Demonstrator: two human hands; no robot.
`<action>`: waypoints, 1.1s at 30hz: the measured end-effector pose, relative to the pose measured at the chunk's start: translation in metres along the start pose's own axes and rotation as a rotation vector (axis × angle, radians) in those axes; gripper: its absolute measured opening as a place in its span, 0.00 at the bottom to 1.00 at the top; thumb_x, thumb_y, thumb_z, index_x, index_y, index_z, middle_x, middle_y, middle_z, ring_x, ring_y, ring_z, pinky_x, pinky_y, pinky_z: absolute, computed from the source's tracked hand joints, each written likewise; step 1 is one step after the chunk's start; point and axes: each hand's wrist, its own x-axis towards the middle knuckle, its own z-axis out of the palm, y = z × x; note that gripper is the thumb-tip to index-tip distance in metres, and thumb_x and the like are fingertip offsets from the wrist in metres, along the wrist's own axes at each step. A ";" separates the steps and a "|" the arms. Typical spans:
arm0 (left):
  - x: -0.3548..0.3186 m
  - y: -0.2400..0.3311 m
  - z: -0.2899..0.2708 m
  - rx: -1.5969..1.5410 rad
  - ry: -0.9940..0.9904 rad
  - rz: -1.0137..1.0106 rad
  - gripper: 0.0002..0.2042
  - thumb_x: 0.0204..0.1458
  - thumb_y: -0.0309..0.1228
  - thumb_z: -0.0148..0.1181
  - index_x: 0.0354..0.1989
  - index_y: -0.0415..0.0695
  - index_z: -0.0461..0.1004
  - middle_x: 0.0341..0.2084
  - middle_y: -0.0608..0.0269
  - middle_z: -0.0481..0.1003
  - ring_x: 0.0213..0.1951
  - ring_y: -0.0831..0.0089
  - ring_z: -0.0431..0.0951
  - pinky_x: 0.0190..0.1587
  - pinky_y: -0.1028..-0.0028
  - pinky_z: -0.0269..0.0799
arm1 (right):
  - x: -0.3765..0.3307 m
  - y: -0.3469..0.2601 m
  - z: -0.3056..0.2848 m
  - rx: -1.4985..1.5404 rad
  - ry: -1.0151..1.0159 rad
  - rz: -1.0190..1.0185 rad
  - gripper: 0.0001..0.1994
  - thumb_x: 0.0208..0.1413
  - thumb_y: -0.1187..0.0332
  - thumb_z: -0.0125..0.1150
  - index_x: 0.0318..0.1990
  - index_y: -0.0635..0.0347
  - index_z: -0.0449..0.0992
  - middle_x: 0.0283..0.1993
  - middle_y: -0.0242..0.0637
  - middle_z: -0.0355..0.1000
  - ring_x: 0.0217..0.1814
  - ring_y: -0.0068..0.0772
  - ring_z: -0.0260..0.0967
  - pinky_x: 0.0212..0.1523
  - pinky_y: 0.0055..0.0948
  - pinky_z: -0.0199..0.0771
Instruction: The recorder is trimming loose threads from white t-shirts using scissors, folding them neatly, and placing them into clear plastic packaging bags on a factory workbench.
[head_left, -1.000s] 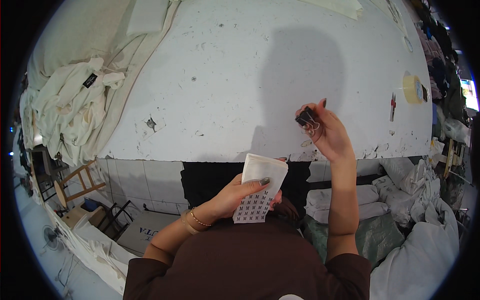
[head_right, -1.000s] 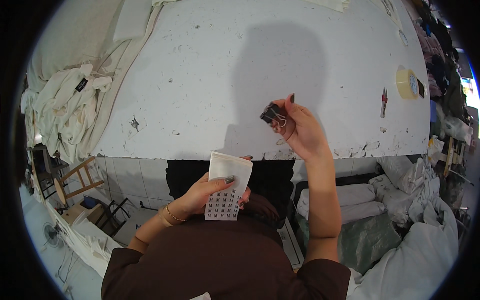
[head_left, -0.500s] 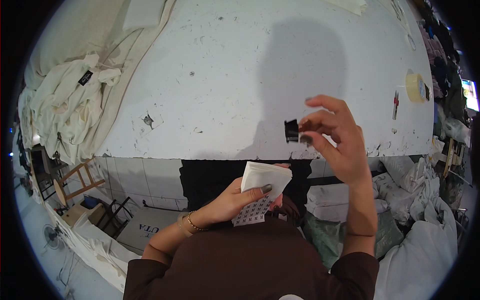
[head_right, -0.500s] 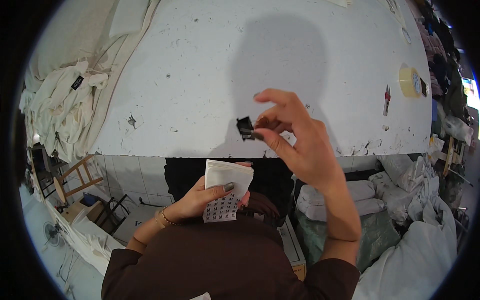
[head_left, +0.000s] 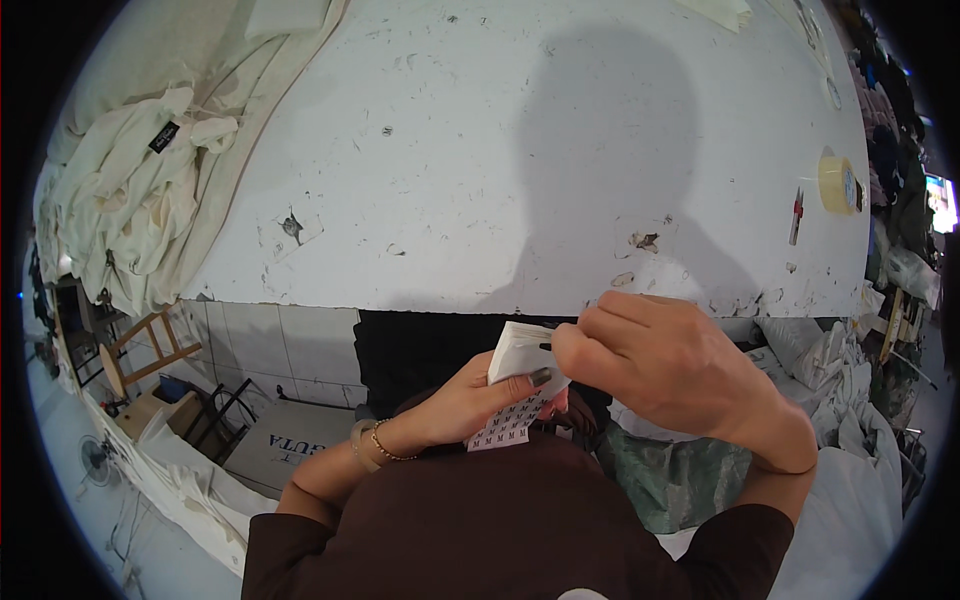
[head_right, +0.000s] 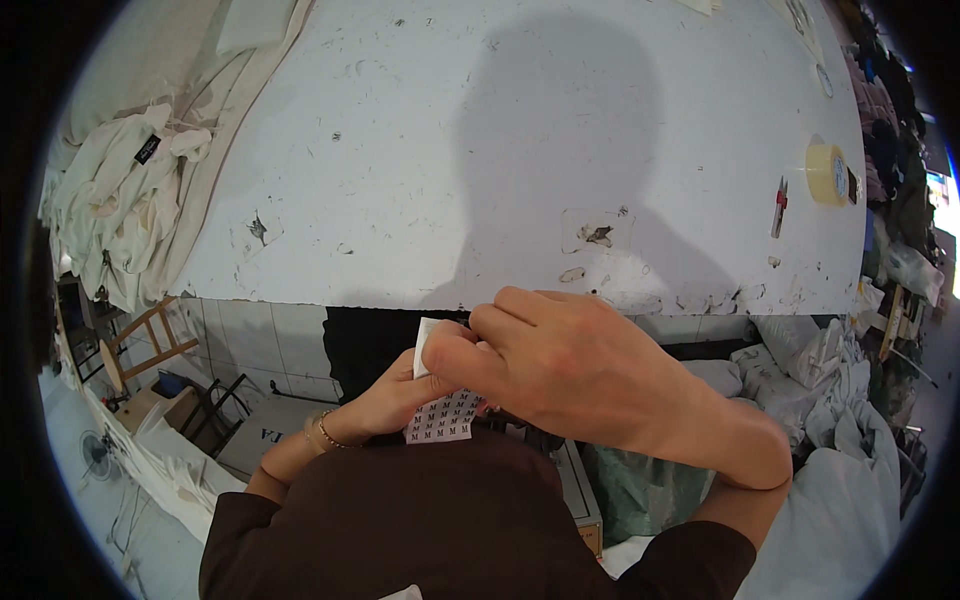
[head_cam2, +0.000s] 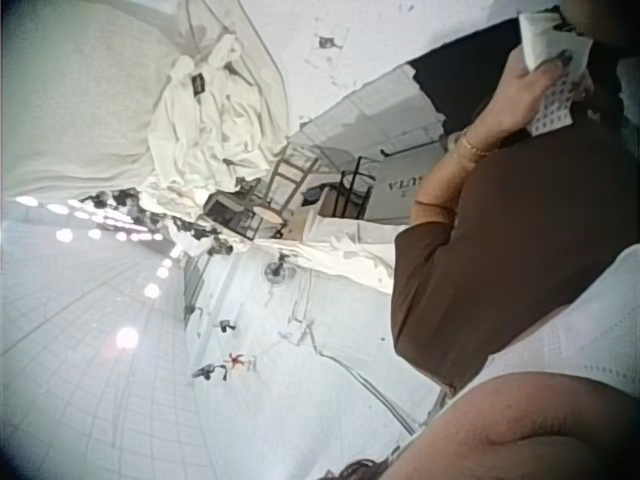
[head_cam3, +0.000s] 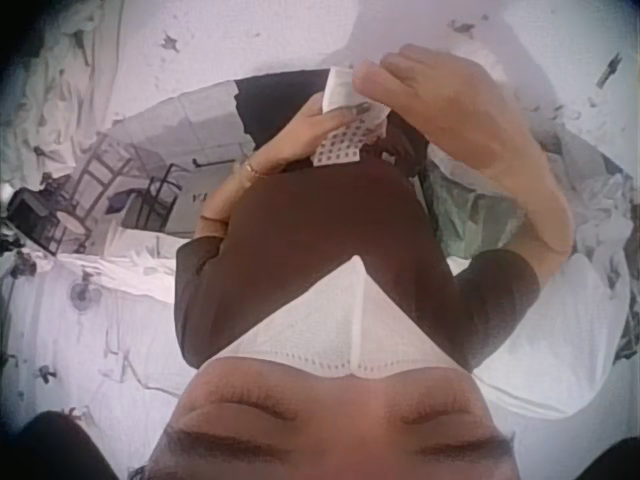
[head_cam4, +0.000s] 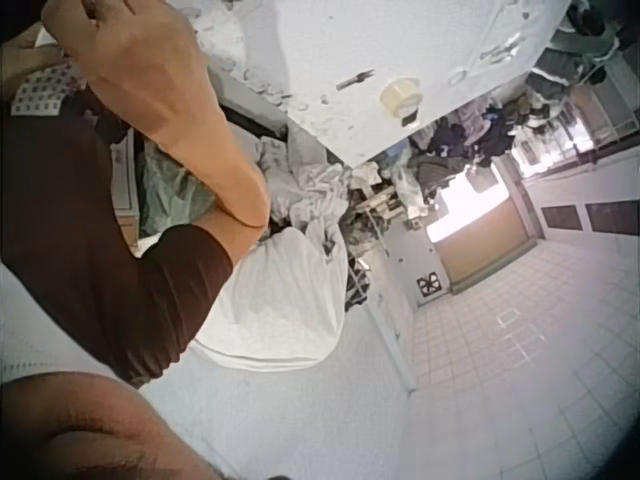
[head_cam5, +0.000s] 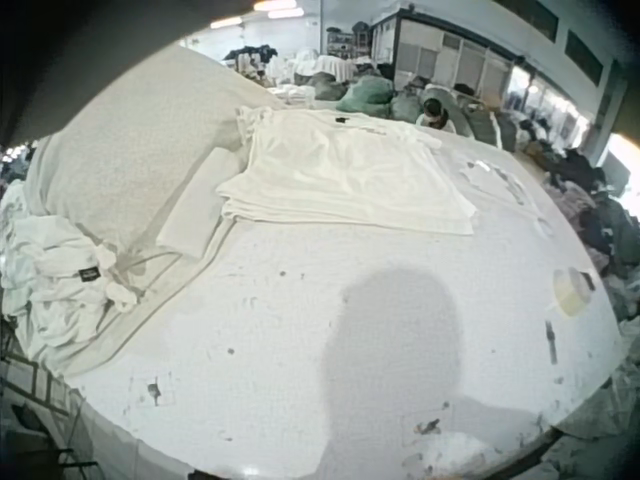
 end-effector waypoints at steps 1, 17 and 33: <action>0.001 0.000 0.000 -0.003 0.000 0.000 0.16 0.63 0.36 0.47 0.51 0.37 0.65 0.40 0.59 0.73 0.43 0.74 0.73 0.48 0.72 0.69 | 0.000 -0.001 0.000 -0.005 -0.026 0.017 0.11 0.43 0.75 0.58 0.36 0.58 0.65 0.24 0.32 0.59 0.27 0.31 0.64 0.23 0.28 0.67; -0.004 0.014 -0.002 0.502 -0.207 0.070 0.20 0.58 0.23 0.47 0.60 0.42 0.60 0.40 0.60 0.74 0.41 0.73 0.73 0.48 0.74 0.67 | -0.010 0.002 -0.002 0.338 -0.165 -0.028 0.09 0.49 0.73 0.57 0.38 0.56 0.66 0.27 0.29 0.63 0.30 0.29 0.65 0.26 0.25 0.69; 0.083 0.035 0.012 0.227 -0.078 0.004 0.31 0.59 0.24 0.44 0.69 0.48 0.38 0.50 0.46 0.70 0.49 0.61 0.75 0.53 0.65 0.71 | -0.053 0.067 0.070 1.479 1.085 0.764 0.14 0.59 0.68 0.56 0.51 0.60 0.69 0.44 0.29 0.73 0.43 0.22 0.71 0.45 0.22 0.70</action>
